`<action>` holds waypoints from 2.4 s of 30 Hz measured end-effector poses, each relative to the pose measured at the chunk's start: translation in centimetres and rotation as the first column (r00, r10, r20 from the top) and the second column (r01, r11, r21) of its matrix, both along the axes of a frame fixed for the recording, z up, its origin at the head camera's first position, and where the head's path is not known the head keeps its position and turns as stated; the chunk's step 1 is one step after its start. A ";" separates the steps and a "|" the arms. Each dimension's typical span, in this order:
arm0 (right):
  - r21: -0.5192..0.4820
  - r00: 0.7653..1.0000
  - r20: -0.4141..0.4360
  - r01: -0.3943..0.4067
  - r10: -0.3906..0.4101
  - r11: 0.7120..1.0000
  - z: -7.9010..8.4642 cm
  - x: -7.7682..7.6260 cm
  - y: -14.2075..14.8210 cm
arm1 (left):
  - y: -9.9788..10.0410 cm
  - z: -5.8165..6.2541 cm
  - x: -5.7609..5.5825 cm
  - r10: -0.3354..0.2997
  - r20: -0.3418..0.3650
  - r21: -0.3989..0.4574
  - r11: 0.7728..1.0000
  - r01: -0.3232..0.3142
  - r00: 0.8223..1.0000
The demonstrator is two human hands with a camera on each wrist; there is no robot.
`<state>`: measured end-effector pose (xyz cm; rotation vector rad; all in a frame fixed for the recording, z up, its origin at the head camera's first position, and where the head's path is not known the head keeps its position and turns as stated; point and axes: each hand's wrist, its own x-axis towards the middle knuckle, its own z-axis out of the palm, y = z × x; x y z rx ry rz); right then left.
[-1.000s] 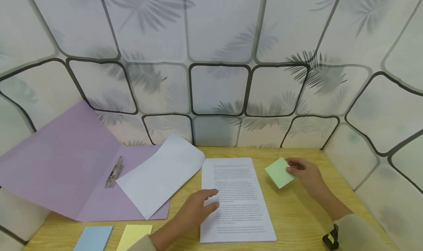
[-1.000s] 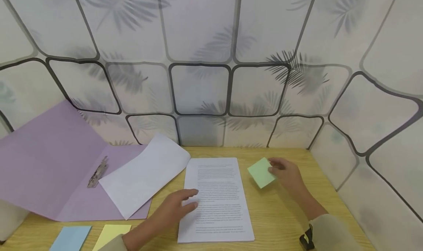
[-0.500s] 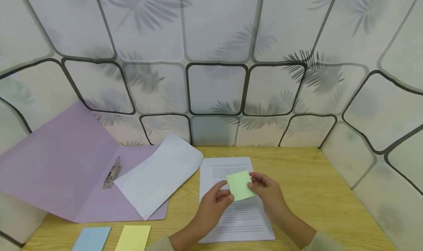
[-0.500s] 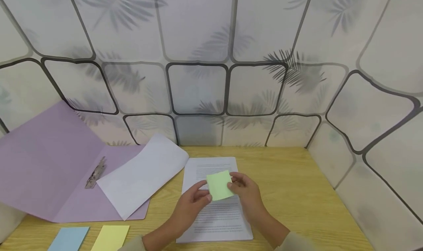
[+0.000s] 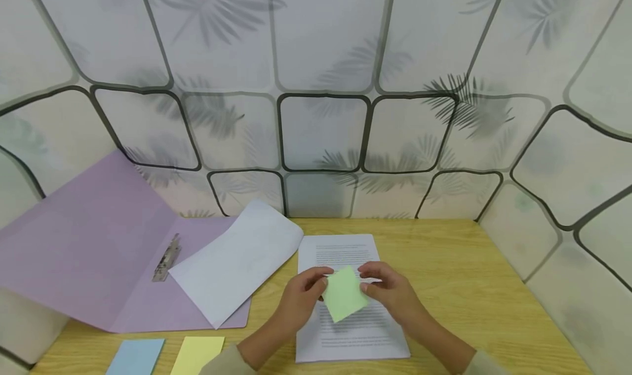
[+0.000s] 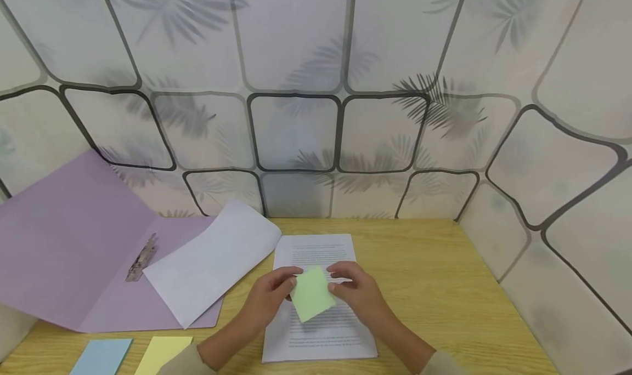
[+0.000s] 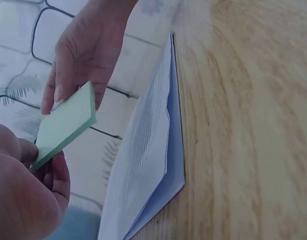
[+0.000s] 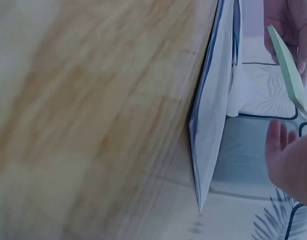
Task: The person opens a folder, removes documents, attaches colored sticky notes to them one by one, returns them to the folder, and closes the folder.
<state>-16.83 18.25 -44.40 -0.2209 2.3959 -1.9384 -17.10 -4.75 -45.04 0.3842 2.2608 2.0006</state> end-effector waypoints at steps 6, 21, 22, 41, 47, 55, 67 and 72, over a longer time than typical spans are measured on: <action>0.062 0.993 -0.005 -0.119 0.120 0.991 -0.1 0.1 -0.2 | 0.1 0.2 -0.2 -0.029 0.027 -0.002 1.000 0.029 0.999; 0.365 0.904 -0.399 0.001 0.155 0.931 -0.4 0.9 -0.8 | -0.6 -0.1 0.2 -0.067 0.095 0.121 0.991 0.055 0.993; 0.436 0.874 -0.441 0.009 0.205 0.900 -0.4 1.0 -0.8 | -0.6 -0.1 0.2 -0.063 0.094 0.117 0.992 0.052 0.994; 0.577 0.866 -0.361 -0.083 0.345 0.812 -0.2 1.8 -1.5 | -0.2 -0.3 0.5 -0.104 0.135 0.138 0.987 0.085 0.985; 0.423 0.939 -0.280 -0.067 0.200 0.904 0.3 1.9 -1.7 | -0.4 -0.4 0.6 -0.138 0.133 0.131 0.984 0.121 0.981; 0.467 0.811 -0.537 0.057 0.232 0.882 0.3 1.3 -2.2 | -0.4 -0.8 0.7 -0.114 0.095 0.060 0.992 0.109 0.989; 0.458 0.626 -0.702 0.033 0.339 0.888 0.2 1.0 -2.2 | -0.4 -1.2 0.6 -0.083 0.088 0.033 0.996 0.080 0.993; 0.471 0.613 -0.710 0.047 0.347 0.881 0.3 1.0 -2.1 | -0.4 -1.3 0.5 -0.048 0.114 0.059 0.997 0.042 0.992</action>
